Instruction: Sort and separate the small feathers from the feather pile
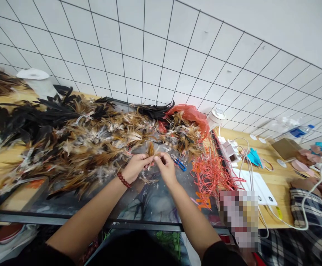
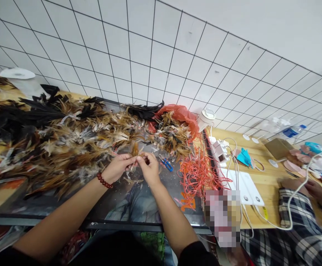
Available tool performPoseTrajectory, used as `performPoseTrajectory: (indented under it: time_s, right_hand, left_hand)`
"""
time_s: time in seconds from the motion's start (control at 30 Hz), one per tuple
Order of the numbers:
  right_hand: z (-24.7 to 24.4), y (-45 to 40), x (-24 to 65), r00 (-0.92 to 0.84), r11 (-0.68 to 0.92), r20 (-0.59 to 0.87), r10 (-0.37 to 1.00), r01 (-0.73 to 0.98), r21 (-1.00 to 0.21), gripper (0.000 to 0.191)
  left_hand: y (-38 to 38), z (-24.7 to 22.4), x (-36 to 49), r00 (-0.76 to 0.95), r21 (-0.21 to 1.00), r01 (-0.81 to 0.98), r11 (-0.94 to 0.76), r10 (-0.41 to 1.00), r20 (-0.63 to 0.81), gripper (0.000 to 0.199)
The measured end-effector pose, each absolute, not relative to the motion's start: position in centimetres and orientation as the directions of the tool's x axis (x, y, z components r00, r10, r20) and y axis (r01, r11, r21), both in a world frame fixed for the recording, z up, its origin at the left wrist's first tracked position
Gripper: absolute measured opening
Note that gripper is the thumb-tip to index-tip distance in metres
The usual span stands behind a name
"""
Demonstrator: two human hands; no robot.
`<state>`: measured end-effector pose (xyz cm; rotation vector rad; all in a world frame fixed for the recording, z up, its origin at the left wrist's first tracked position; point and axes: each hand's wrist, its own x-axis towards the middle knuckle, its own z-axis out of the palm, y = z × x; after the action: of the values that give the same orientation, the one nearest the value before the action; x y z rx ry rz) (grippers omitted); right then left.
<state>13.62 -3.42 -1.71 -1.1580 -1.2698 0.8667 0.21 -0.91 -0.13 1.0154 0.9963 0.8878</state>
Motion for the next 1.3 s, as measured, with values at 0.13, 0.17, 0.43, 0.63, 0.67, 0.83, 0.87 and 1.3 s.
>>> performPoseTrajectory:
  time_s: [0.13,0.17,0.43,0.63,0.67,0.83,0.87,1.3]
  right_hand:
    - [-1.8,-2.9,13.8,0.113,0.141,0.13,0.985,-0.097,-0.985,0.028]
    - [-1.9,-2.8,13.8,0.142,0.108,0.086,0.986,-0.157,-0.982,0.028]
    - [-2.1,-2.5,14.2,0.303,0.157,0.047,0.952,-0.349,-0.924,0.024]
    - [-1.9,-3.0,13.1,0.121,0.022,-0.03,0.992,-0.406,-0.913,0.027]
    - [-1.9,-3.0,13.1,0.134,0.015,-0.044,0.99,-0.413,-0.91,0.027]
    - [-1.8,-2.7,13.4,0.123,-0.022,-0.103,0.987,-0.53,-0.848,0.029]
    - [-1.7,-2.8,13.4,0.111,-0.029,-0.106,0.988,-0.542,-0.84,0.029]
    - [-0.6,-3.4,12.9,0.106,0.005,-0.072,0.992,-0.595,-0.804,0.022]
  left_hand:
    - [-1.2,-0.1,0.1,0.471,0.923,-0.006,0.386,0.815,-0.338,0.042]
    - [-1.2,-0.1,0.1,0.497,0.912,-0.02,0.411,0.795,-0.347,0.042]
    - [-1.5,0.1,0.2,0.451,0.928,-0.035,0.37,0.835,-0.316,0.033]
    - [-1.3,-0.4,0.4,0.218,0.993,0.012,0.121,0.968,-0.121,0.025]
    - [-1.4,-0.4,0.4,0.205,0.996,0.015,0.09,0.974,-0.092,0.022]
    - [-1.7,0.2,0.5,0.305,0.954,-0.189,0.232,0.938,-0.167,0.03]
    - [-1.7,0.3,0.5,0.329,0.926,-0.243,0.289,0.923,-0.202,0.031]
    - [-1.5,0.1,0.6,0.313,0.762,-0.498,0.413,0.906,-0.286,0.029]
